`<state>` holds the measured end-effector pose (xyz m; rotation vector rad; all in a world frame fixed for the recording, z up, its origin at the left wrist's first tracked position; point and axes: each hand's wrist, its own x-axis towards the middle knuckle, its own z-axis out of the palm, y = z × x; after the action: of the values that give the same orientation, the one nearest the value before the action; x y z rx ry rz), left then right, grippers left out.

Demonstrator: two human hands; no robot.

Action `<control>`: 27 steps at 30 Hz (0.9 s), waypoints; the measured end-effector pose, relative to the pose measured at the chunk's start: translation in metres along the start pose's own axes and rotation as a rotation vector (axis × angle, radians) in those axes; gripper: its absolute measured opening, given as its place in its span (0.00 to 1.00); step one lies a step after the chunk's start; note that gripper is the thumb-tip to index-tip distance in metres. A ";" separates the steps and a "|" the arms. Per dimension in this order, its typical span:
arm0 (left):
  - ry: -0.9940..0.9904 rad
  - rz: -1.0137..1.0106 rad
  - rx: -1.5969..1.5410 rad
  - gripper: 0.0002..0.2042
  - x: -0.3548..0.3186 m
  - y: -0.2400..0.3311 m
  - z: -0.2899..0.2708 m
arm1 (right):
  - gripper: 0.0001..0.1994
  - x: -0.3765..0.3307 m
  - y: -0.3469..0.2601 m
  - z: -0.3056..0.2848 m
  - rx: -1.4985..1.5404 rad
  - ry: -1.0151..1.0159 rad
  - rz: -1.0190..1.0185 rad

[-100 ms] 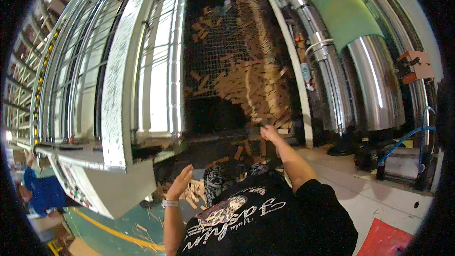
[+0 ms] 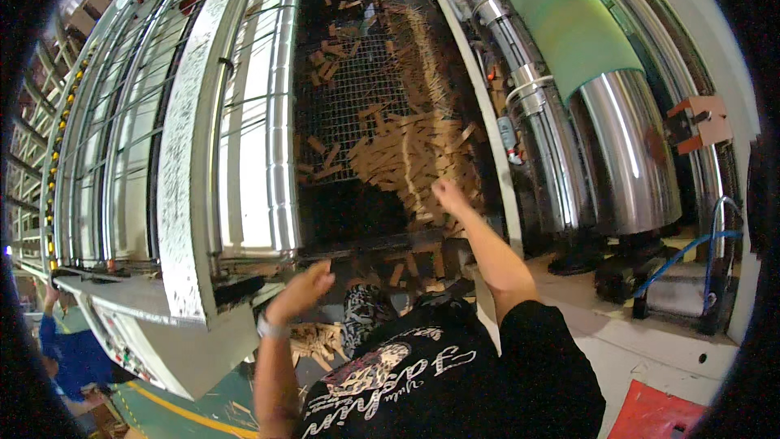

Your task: The person uses a hex key to adjust internal components on the metal cylinder of an industrial packaging machine, moving across the roller while standing over corrugated board scraps.

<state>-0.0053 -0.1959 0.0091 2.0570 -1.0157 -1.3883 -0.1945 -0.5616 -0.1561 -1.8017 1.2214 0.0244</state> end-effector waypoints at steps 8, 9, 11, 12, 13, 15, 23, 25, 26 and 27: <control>1.048 0.379 0.887 0.23 0.233 0.130 -0.346 | 0.13 0.114 -0.222 -0.351 -0.544 0.920 -0.674; 1.077 0.268 0.978 0.25 0.246 0.132 -0.372 | 0.15 0.121 -0.211 -0.399 -0.857 1.049 -0.642; 1.100 0.049 1.039 0.30 0.261 0.127 -0.425 | 0.21 0.107 -0.211 -0.462 -0.892 1.092 -0.440; 1.105 -0.051 1.009 0.34 0.270 0.116 -0.449 | 0.23 0.105 -0.207 -0.487 -0.987 1.090 -0.361; 1.100 -0.135 0.915 0.36 0.277 0.097 -0.474 | 0.26 0.113 -0.214 -0.496 -0.966 1.064 -0.221; 1.080 -0.220 0.746 0.43 0.290 0.060 -0.513 | 0.32 0.134 -0.226 -0.515 -1.104 1.034 0.034; 1.109 0.007 0.791 0.41 0.310 0.055 -0.510 | 0.46 0.158 -0.171 -0.503 -1.663 1.101 0.338; 0.964 -0.087 0.824 0.41 0.294 0.047 -0.515 | 0.45 0.159 -0.182 -0.495 -1.685 1.115 0.220; 1.053 -0.017 0.742 0.41 0.290 0.051 -0.515 | 0.45 0.165 -0.190 -0.491 -1.692 1.131 0.210; 1.025 -0.022 0.719 0.41 0.287 0.055 -0.515 | 0.45 0.168 -0.184 -0.489 -1.687 1.118 0.226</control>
<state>0.5149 -0.4705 0.0802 2.7334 -1.0353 0.2112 -0.1920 -1.0062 0.1662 -3.2661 2.6324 0.2772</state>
